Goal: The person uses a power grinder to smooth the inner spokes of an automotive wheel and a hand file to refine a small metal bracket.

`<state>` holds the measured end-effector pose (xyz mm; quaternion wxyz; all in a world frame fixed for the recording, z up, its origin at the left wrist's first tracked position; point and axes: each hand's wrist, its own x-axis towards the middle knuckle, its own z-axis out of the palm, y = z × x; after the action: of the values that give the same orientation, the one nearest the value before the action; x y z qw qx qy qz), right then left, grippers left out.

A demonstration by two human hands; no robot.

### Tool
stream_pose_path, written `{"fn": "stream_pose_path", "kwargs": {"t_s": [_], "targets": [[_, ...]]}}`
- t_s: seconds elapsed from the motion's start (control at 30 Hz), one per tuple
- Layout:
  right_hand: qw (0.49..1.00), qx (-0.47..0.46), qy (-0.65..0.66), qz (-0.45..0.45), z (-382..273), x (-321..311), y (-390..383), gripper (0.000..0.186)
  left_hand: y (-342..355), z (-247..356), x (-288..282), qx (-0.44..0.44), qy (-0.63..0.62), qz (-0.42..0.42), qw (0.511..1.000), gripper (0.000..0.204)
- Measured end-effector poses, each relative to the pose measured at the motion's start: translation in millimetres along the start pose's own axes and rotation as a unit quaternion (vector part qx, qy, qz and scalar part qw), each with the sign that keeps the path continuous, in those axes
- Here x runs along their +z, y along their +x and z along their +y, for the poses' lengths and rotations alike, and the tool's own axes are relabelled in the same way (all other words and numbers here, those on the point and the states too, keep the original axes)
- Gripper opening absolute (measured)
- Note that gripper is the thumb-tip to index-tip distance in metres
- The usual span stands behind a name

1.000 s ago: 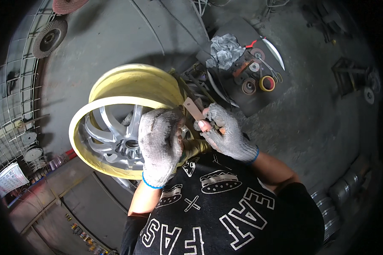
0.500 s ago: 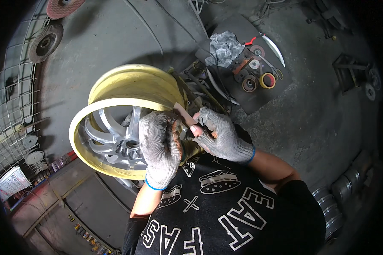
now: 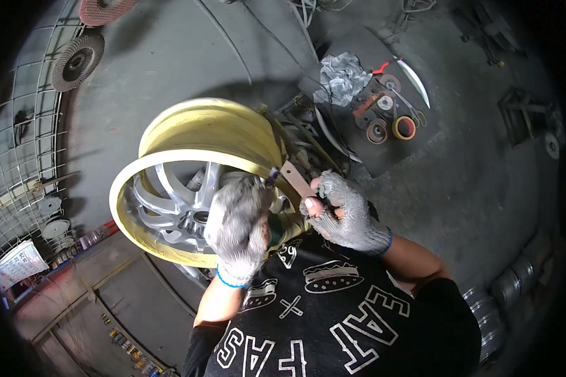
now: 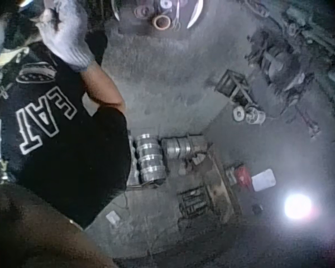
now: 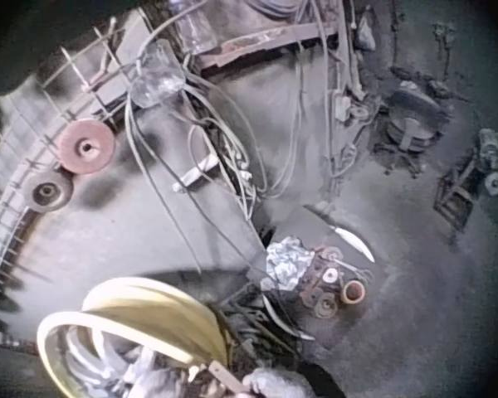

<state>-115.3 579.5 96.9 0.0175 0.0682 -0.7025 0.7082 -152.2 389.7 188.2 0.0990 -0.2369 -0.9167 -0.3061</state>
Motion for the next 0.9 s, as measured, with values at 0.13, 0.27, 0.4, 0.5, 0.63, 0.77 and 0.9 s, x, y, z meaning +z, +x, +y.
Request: {"fn": "stream_pose_path", "kwargs": {"t_s": [0.13,0.27,0.4,0.5,0.63,0.77,0.9], "targets": [[0.987,0.083,0.131,0.031,-14.8,1.3,10.3,0.031,-4.6,1.0,-1.2,0.022,-0.096,0.076,0.992,0.011],[0.978,-0.194,-0.076,0.025,-31.9,-10.9,32.9,0.046,-3.2,2.3,-15.4,0.027,-0.132,0.024,0.991,0.017],[0.986,-0.156,0.013,-0.056,-36.1,-6.7,29.8,0.047,-8.9,1.6,-18.7,0.030,-0.111,0.012,0.993,0.024],[0.977,-0.205,-0.025,-0.048,-49.7,-9.4,40.4,0.039,-16.5,-9.5,-21.1,0.067,-0.101,0.005,0.993,0.029],[0.969,-0.240,-0.038,-0.033,-52.7,-9.1,42.7,0.033,-17.3,-12.9,-20.9,0.098,-0.080,0.019,0.992,0.033],[0.966,-0.257,-0.019,-0.019,-58.4,-5.7,46.1,0.031,-23.1,-3.5,-10.3,-0.007,-0.100,0.062,0.993,0.025],[0.979,-0.197,-0.045,-0.028,-57.0,-18.9,44.6,0.034,-3.2,1.9,-17.3,0.016,-0.101,0.045,0.994,0.026]]}}
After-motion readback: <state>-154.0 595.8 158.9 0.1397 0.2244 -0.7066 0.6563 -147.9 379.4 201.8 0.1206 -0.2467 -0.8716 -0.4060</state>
